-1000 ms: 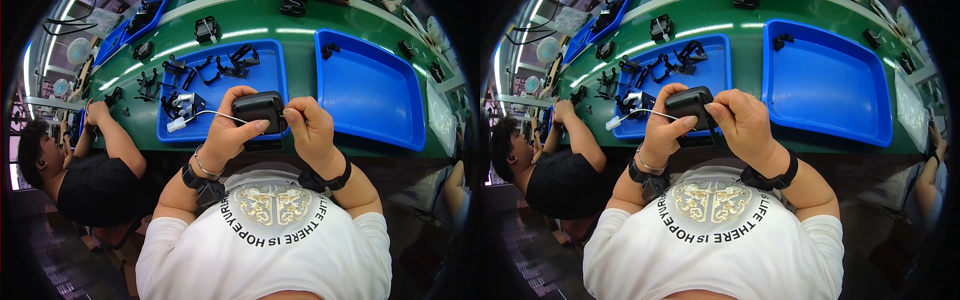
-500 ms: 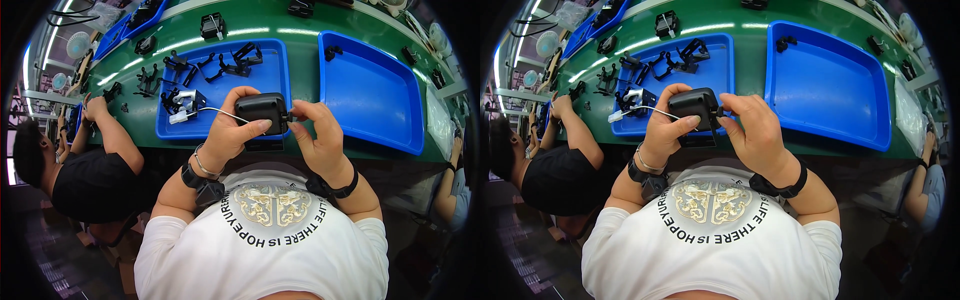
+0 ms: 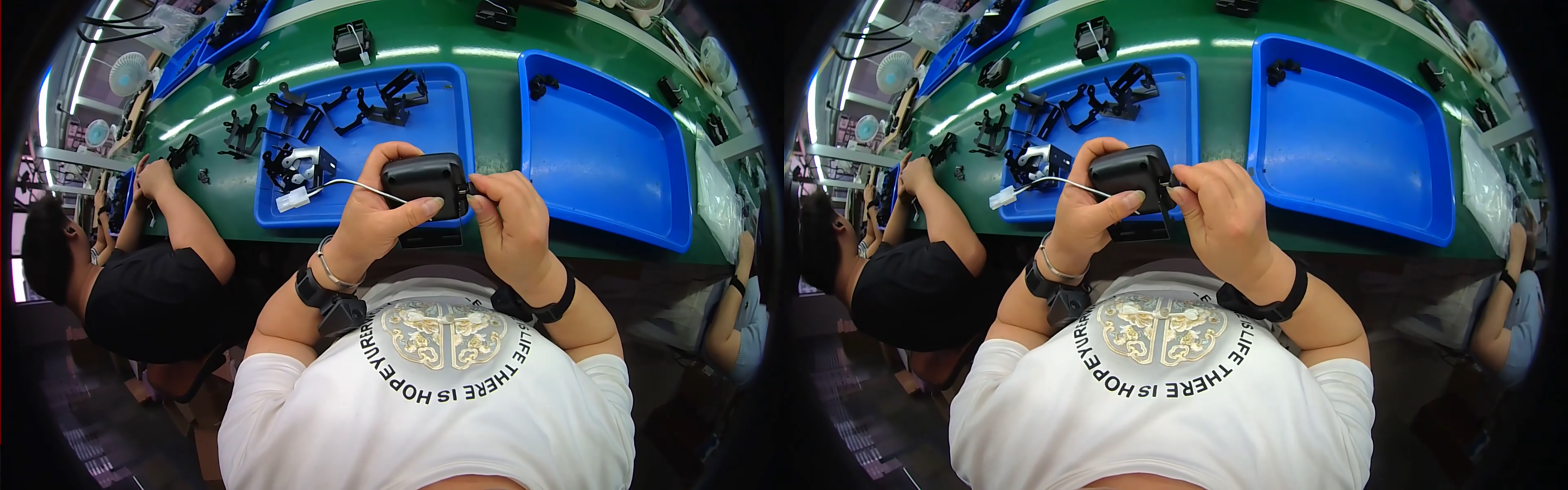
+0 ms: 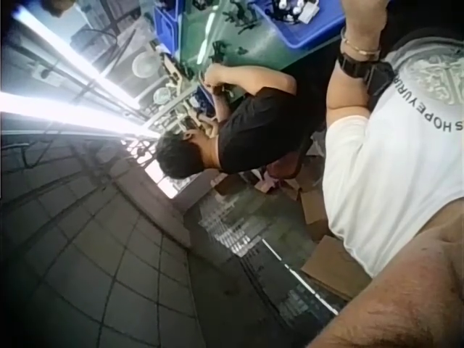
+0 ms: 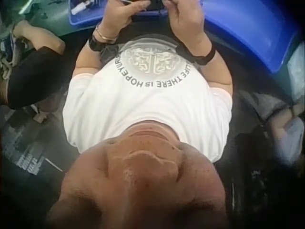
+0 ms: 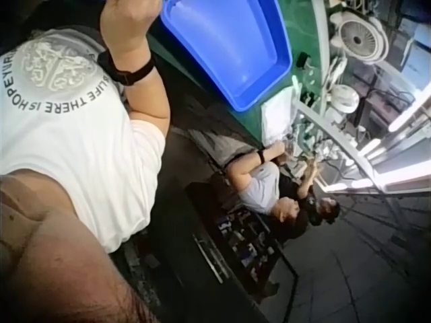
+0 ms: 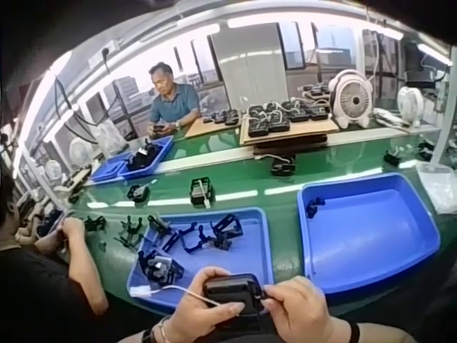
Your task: Assembling small electronic parts into a plastic housing on a factory production line.
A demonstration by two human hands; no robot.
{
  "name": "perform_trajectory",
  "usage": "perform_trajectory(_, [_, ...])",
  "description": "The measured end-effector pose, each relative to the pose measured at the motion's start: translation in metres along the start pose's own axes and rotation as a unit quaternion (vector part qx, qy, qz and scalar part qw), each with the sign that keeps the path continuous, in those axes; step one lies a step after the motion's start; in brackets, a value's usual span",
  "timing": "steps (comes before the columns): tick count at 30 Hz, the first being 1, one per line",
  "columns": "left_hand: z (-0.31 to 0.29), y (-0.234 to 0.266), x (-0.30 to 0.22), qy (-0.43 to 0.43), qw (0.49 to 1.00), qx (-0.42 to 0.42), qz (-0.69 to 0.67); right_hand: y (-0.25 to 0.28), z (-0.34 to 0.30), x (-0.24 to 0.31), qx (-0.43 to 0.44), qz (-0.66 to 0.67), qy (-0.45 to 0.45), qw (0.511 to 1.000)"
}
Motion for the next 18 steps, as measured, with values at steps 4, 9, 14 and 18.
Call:
perform_trajectory(4, [0.001, 0.002, -0.001, -0.011, 1.000, 0.003, 0.017, -0.003, 0.001, -0.002, 0.013, -0.036, -0.012, 0.999])
perform_trajectory(9, [-0.001, 0.000, -0.002, -0.044, 0.996, 0.018, 0.079, -0.004, 0.002, 0.000, 0.015, -0.040, -0.003, 0.999])
perform_trajectory(14, [0.000, -0.001, -0.001, -0.040, 0.997, 0.007, 0.069, -0.007, 0.003, -0.006, 0.033, -0.078, -0.050, 0.995])
perform_trajectory(18, [-0.001, 0.001, -0.003, -0.069, 0.993, 0.016, 0.097, -0.011, 0.004, -0.017, 0.071, -0.061, -0.107, 0.990])
Point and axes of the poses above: each hand's wrist, its own z-axis towards the middle knuckle, its own y-axis out of the back of the hand, x = y × z, the point moved 7 cm from there along z, towards the middle knuckle, and after that the axes turned 8 degrees about -y, right-handed, at the moved point
